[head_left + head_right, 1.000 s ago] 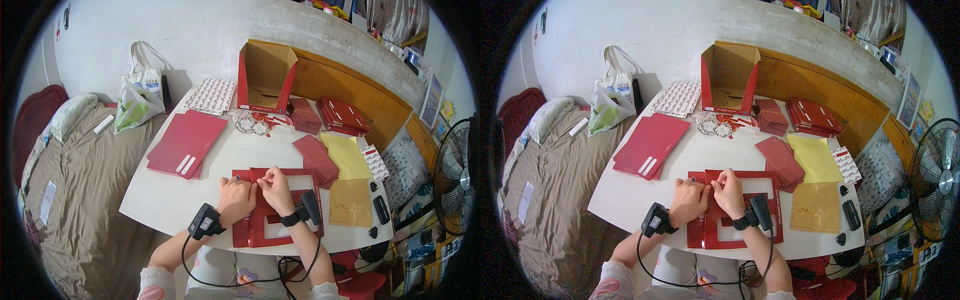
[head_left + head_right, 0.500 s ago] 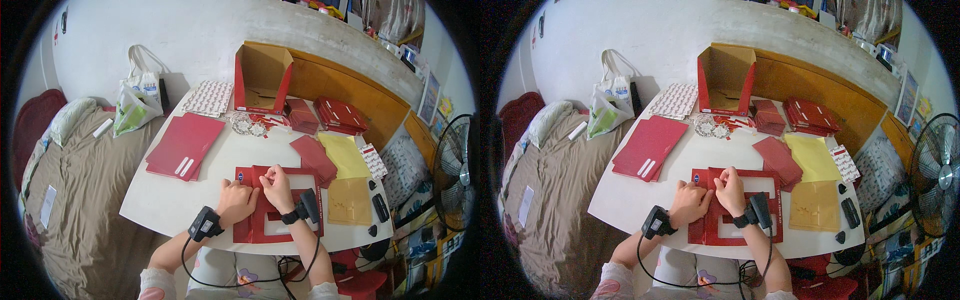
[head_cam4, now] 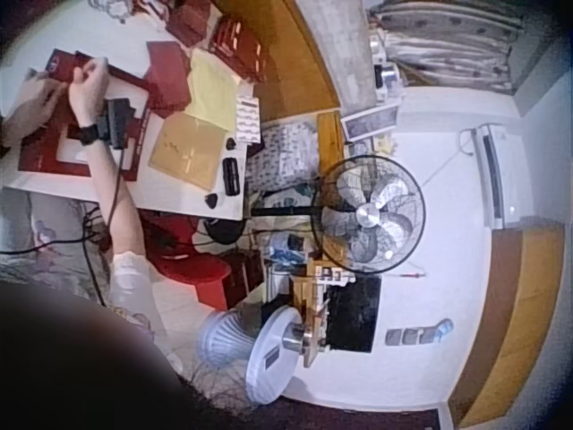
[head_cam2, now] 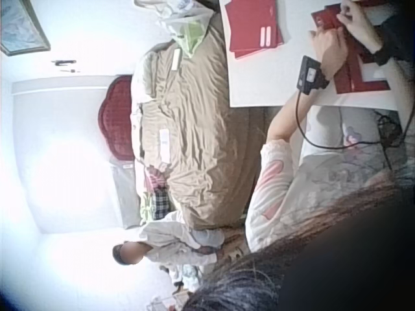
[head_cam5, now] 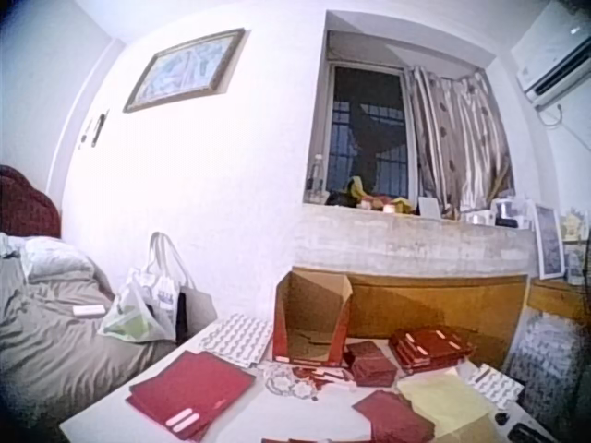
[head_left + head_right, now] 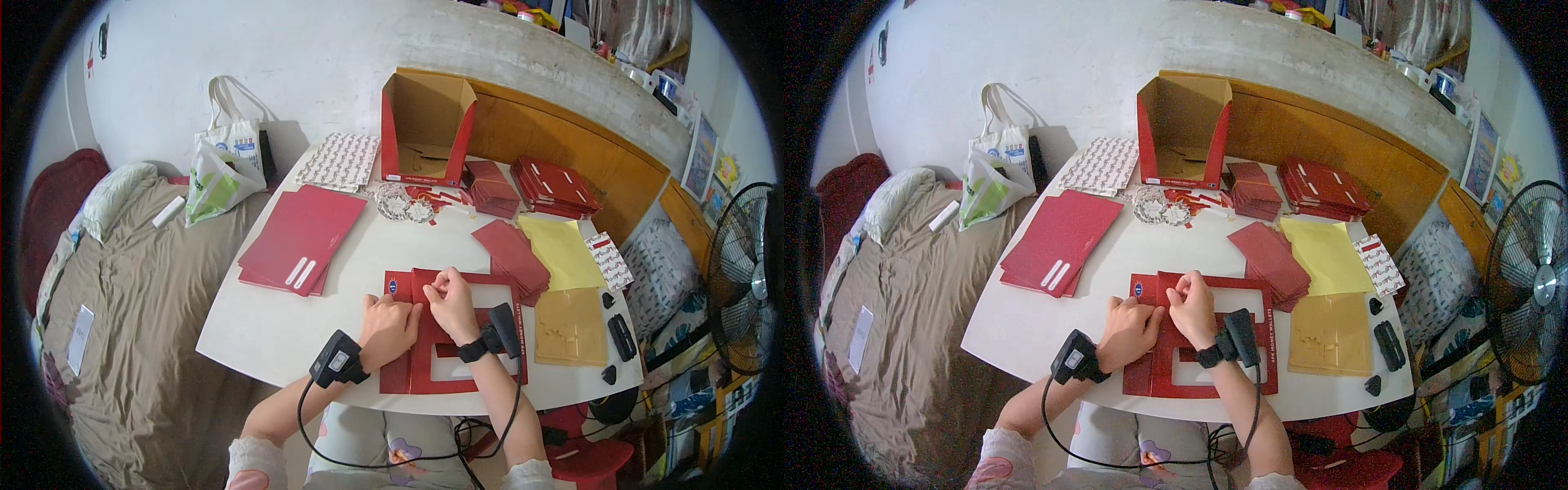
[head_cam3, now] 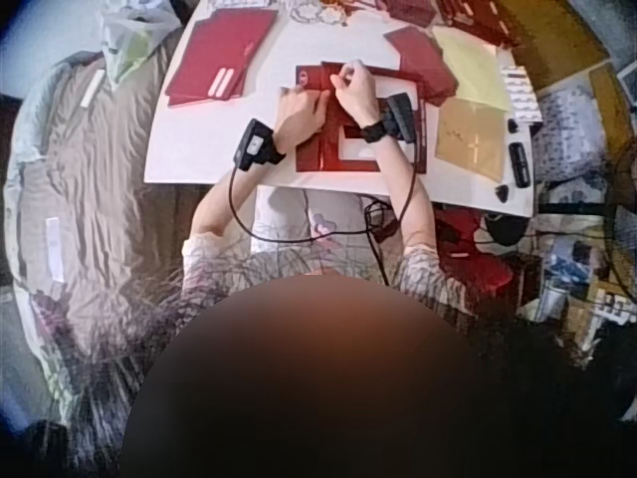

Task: Assembling cardboard packaging and folding inserts for red product boxes.

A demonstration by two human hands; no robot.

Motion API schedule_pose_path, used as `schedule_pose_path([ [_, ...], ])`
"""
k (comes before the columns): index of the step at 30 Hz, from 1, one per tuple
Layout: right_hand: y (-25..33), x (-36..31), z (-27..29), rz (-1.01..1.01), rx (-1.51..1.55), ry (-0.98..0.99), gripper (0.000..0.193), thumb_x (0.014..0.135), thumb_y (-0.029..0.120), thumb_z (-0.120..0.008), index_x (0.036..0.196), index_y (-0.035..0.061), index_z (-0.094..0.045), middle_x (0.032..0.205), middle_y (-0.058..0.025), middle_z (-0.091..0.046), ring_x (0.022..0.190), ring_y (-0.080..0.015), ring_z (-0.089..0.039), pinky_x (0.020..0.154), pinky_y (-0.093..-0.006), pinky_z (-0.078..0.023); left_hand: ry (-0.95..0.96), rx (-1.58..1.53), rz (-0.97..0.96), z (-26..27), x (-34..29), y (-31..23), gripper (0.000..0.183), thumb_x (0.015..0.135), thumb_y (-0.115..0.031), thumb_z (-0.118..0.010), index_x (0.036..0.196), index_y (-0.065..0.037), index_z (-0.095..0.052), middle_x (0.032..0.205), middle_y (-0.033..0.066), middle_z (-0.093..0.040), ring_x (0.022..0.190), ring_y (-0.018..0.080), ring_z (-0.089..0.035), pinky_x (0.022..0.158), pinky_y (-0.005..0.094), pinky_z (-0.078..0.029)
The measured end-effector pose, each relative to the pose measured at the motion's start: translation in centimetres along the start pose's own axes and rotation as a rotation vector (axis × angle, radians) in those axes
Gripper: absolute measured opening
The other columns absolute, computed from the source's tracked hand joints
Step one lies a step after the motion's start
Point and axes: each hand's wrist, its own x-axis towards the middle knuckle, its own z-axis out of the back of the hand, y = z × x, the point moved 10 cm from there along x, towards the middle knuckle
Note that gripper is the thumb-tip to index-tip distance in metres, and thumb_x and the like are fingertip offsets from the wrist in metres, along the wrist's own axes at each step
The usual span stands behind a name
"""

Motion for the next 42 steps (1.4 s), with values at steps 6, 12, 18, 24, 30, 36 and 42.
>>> schedule_pose_path([
  [6,0.0,0.3,1.3,-0.028,-0.009,-0.041,0.023,0.076,0.004,-0.066,0.083,0.0005,-0.045,0.073,-0.0121,-0.055,0.070,-0.0273,-0.060,0.063,-0.0364,-0.047,0.123,0.052,-0.076,-0.6,-0.2,-1.1,0.032,0.086,-0.020,-0.054,0.058,-0.006,-0.060,0.056,0.0100,-0.057,0.062,0.0254,-0.052,0.070,0.0389,-0.033],
  [12,-1.6,0.6,1.0,-0.101,0.041,-0.010,0.022,0.077,0.004,-0.066,0.082,0.0002,-0.045,0.072,-0.0114,-0.055,0.067,-0.0253,-0.058,0.061,-0.0356,-0.046,0.064,0.068,-0.105,-0.7,-0.4,-1.5,0.030,0.085,-0.019,-0.054,0.058,-0.007,-0.060,0.057,0.0090,-0.058,0.062,0.0242,-0.051,0.069,0.0383,-0.033],
  [18,-1.7,0.6,1.0,-0.136,0.084,-0.017,0.021,0.077,0.004,-0.066,0.082,0.0005,-0.045,0.073,-0.0112,-0.055,0.067,-0.0238,-0.057,0.061,-0.0349,-0.046,0.037,0.008,-0.094,-0.8,-0.3,-1.1,0.028,0.085,-0.017,-0.055,0.059,-0.007,-0.060,0.057,0.0088,-0.057,0.062,0.0242,-0.051,0.069,0.0381,-0.032],
  [24,-1.0,0.8,2.0,-0.109,0.022,-0.045,0.021,0.077,0.005,-0.066,0.082,0.0009,-0.046,0.073,-0.0107,-0.056,0.068,-0.0228,-0.058,0.061,-0.0342,-0.046,0.113,0.066,-0.124,-0.9,-0.3,-1.8,0.032,0.086,-0.019,-0.053,0.058,-0.006,-0.060,0.057,0.0093,-0.058,0.062,0.0246,-0.051,0.069,0.0380,-0.033],
  [30,-2.1,1.2,2.7,-0.148,0.073,-0.076,0.021,0.078,0.005,-0.066,0.082,0.0006,-0.046,0.074,-0.0102,-0.056,0.068,-0.0213,-0.058,0.062,-0.0331,-0.046,0.148,0.151,-0.175,-1.4,-1.0,-2.5,0.034,0.087,-0.021,-0.052,0.057,-0.006,-0.060,0.060,0.0081,-0.061,0.064,0.0232,-0.051,0.070,0.0376,-0.033],
  [36,-2.5,1.4,2.6,-0.165,0.089,-0.073,0.020,0.078,0.004,-0.066,0.082,0.0003,-0.047,0.075,-0.0094,-0.055,0.067,-0.0197,-0.056,0.062,-0.0315,-0.046,0.080,0.116,-0.219,-1.3,-1.0,-2.7,0.034,0.087,-0.019,-0.053,0.055,-0.007,-0.059,0.060,0.0076,-0.061,0.065,0.0228,-0.052,0.072,0.0375,-0.033],
  [42,-3.3,1.5,2.6,-0.192,0.124,-0.094,0.020,0.077,0.004,-0.066,0.081,0.0006,-0.047,0.075,-0.0101,-0.055,0.069,-0.0199,-0.056,0.063,-0.0323,-0.046,0.091,0.084,-0.190,-1.5,-0.9,-2.5,0.035,0.087,-0.019,-0.053,0.055,-0.007,-0.058,0.058,0.0078,-0.060,0.066,0.0224,-0.051,0.073,0.0371,-0.033],
])
